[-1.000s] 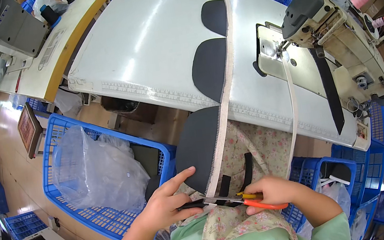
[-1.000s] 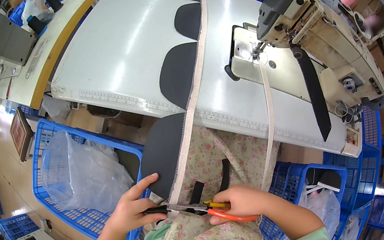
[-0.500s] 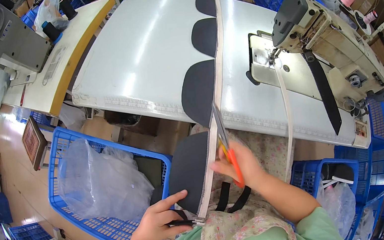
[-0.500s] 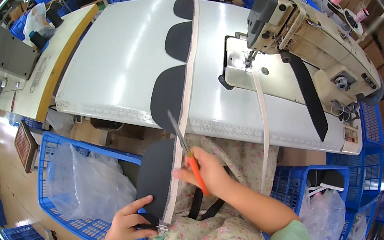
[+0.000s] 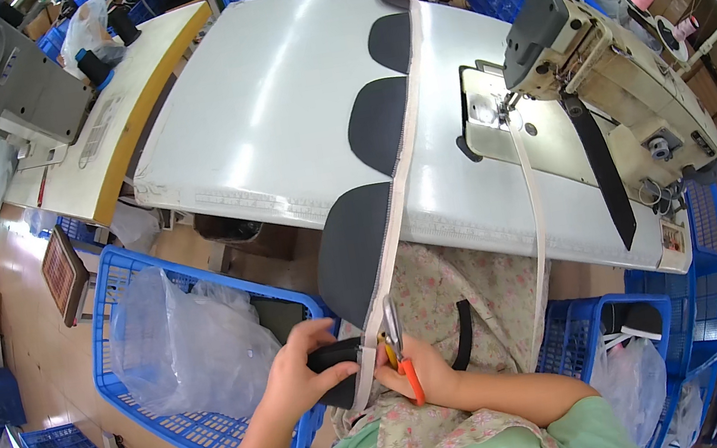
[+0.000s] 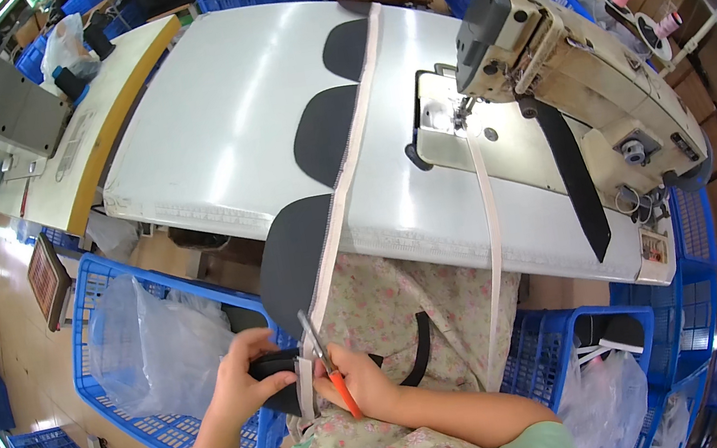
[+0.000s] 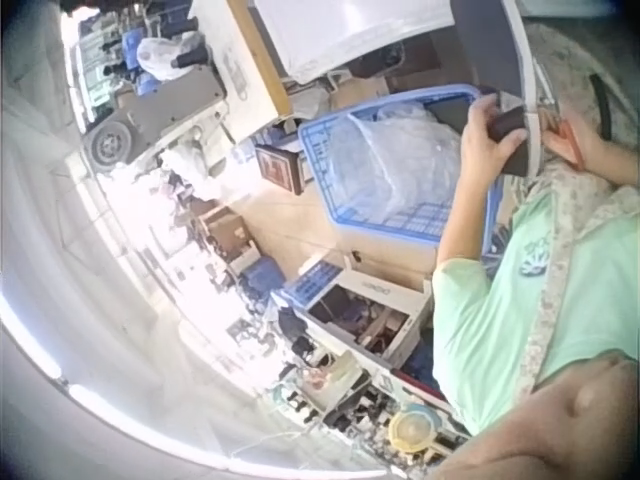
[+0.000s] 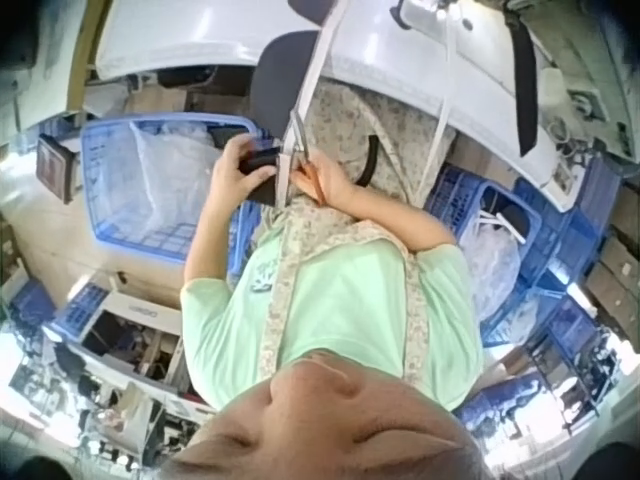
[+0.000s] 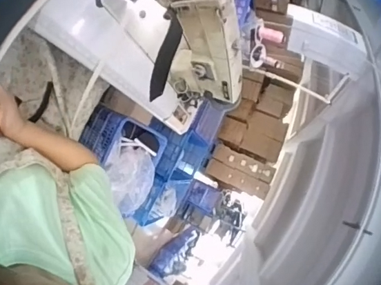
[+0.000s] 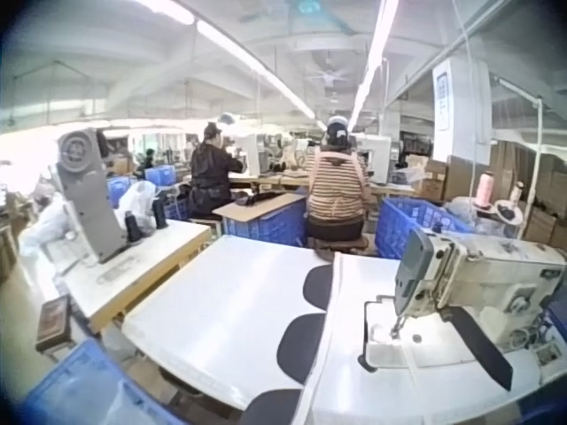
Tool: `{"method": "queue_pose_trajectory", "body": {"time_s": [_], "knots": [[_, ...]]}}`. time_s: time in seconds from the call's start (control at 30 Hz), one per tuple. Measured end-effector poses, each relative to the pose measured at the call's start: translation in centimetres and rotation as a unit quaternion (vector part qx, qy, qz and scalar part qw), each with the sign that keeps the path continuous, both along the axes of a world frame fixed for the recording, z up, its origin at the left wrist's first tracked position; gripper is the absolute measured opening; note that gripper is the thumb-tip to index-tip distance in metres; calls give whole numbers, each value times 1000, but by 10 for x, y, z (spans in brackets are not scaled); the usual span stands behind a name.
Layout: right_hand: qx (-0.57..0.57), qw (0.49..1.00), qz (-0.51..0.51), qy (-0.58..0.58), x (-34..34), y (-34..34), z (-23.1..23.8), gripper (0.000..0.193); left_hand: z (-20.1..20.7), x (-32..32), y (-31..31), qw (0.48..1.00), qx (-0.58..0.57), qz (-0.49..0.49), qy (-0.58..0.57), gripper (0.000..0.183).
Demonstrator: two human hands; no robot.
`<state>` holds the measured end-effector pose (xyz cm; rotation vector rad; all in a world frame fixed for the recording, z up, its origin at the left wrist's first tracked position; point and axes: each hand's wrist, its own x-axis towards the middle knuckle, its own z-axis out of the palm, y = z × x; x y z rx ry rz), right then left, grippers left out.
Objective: Use scissors to cut along the edges of shoe material components.
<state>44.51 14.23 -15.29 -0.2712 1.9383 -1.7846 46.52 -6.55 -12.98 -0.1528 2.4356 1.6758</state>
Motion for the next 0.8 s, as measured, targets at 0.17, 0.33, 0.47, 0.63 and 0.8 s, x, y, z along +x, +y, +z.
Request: {"method": "queue_pose_trajectory", "body": {"time_s": [0.17,0.33,0.47,0.63,0.8], "knots": [[68,988,128,44,-6,50,13,32,-16,8,-8,976,35,-101,188,31],[170,952,255,-24,-36,131,50,50,0,-1,3,966,30,-143,214,31],[247,914,322,-24,-41,144,57,59,2,-10,13,952,63,-226,195,31],[289,894,343,-7,-46,128,67,63,7,-10,13,951,-6,-235,201,32],[314,878,360,5,-53,118,71,63,12,-8,15,949,-32,-237,207,31]]}}
